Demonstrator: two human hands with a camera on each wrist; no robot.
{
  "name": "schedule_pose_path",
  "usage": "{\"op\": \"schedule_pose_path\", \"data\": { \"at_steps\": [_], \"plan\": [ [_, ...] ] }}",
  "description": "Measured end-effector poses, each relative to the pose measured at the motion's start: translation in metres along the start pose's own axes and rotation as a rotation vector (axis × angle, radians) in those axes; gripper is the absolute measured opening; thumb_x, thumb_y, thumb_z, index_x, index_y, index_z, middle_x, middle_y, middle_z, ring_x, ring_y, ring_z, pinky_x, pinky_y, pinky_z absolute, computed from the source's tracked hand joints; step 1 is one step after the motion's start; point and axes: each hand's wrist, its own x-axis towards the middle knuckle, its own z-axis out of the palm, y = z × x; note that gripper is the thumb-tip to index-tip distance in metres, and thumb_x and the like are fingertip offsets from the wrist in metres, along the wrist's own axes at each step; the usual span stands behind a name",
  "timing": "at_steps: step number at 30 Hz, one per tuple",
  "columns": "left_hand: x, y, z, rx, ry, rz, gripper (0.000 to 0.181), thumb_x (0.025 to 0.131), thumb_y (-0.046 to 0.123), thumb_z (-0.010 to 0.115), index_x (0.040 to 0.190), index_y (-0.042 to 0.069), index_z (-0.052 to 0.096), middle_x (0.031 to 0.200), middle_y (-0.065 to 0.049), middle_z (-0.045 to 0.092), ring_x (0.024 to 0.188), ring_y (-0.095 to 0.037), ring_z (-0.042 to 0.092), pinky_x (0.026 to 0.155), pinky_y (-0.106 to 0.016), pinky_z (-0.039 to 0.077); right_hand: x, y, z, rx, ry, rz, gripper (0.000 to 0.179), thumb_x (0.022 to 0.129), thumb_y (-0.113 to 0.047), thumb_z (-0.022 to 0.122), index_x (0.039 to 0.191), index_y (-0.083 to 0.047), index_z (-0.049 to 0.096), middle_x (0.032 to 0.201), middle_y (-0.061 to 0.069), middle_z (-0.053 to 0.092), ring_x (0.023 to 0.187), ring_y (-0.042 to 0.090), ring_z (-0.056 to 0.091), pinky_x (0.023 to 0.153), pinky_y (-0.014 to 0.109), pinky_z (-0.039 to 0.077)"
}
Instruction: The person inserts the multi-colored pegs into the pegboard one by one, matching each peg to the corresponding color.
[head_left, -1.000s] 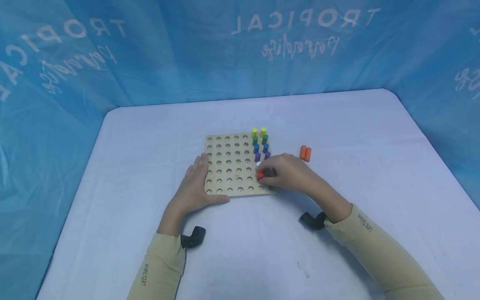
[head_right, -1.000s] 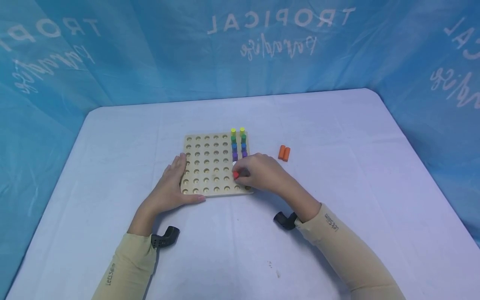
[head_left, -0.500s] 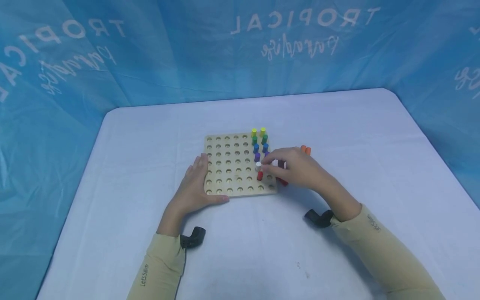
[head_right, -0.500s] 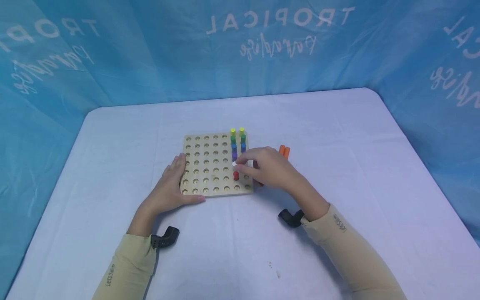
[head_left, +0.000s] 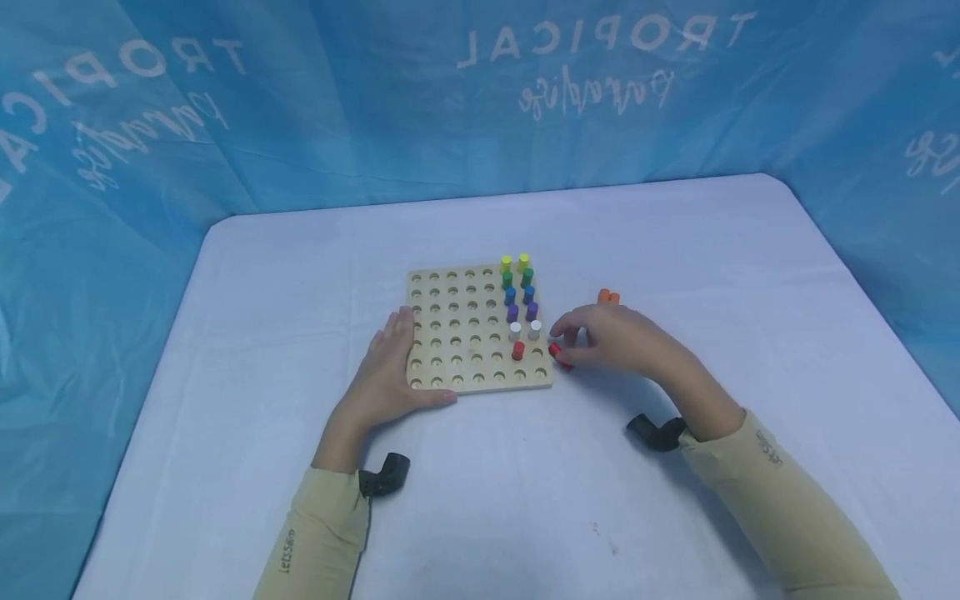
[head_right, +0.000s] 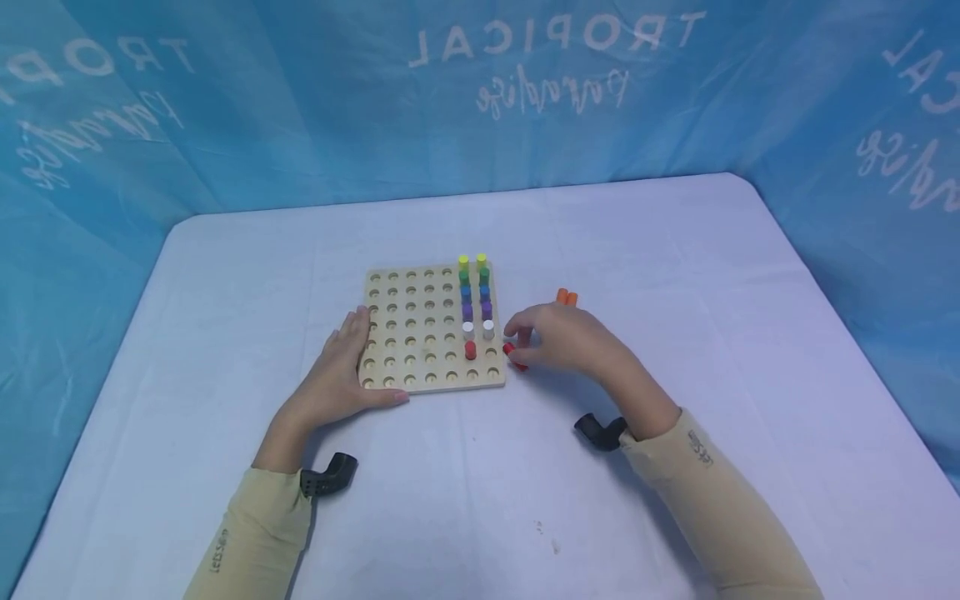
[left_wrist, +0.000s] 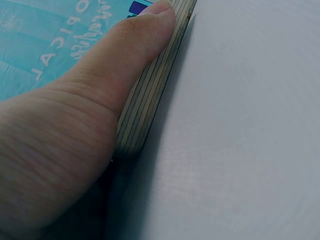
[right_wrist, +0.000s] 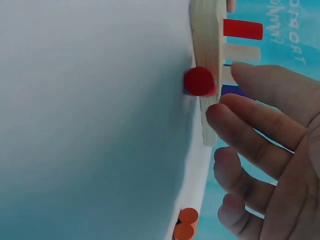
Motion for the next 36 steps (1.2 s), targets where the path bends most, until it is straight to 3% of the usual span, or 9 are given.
{"op": "schedule_pose_path", "data": {
  "at_steps": [6,13,25,36],
  "plan": [
    [-0.001,0.001,-0.001,-0.007,0.001,-0.006,0.146,0.06,0.065,0.086,0.16,0.01,-0.005,0.169,-0.006,-0.002,0.157,-0.022,-0.005,0.128,-0.043,-0.001,0.003,-0.003,0.007,-0.04,-0.015,-0.007,0.038,0.082,-0.028,0.081,0.117,-0.018,0.072,0.096,-0.007,0.07,0.088,0.014,0.06,0.08,0.034,0.055],
    [-0.001,0.002,-0.001,-0.006,0.004,-0.001,0.145,0.06,0.065,0.086,0.16,0.01,-0.004,0.169,-0.006,-0.002,0.157,-0.022,-0.005,0.129,-0.042,-0.001,0.004,-0.006,0.01,-0.095,0.0,0.041,0.038,0.081,-0.027,0.082,0.117,-0.018,0.072,0.102,-0.004,0.071,0.089,0.015,0.061,0.077,0.035,0.054],
    [0.0,0.0,0.0,-0.012,0.003,0.005,0.145,0.06,0.065,0.086,0.16,0.009,-0.004,0.169,-0.007,-0.001,0.157,-0.023,-0.005,0.129,-0.043,0.0,0.008,-0.003,0.01,-0.136,0.046,0.074,0.033,0.082,-0.027,0.081,0.112,-0.018,0.072,0.093,-0.003,0.072,0.085,0.015,0.064,0.075,0.034,0.055],
    [0.0,-0.001,0.001,0.001,0.001,0.012,0.145,0.061,0.066,0.085,0.16,0.009,-0.004,0.169,-0.007,-0.001,0.157,-0.023,-0.005,0.129,-0.043,0.0,0.01,0.008,0.01,-0.006,0.132,0.066,0.032,0.084,-0.021,0.077,0.115,-0.017,0.071,0.098,-0.001,0.072,0.082,0.016,0.063,0.07,0.03,0.053]
  ]
}}
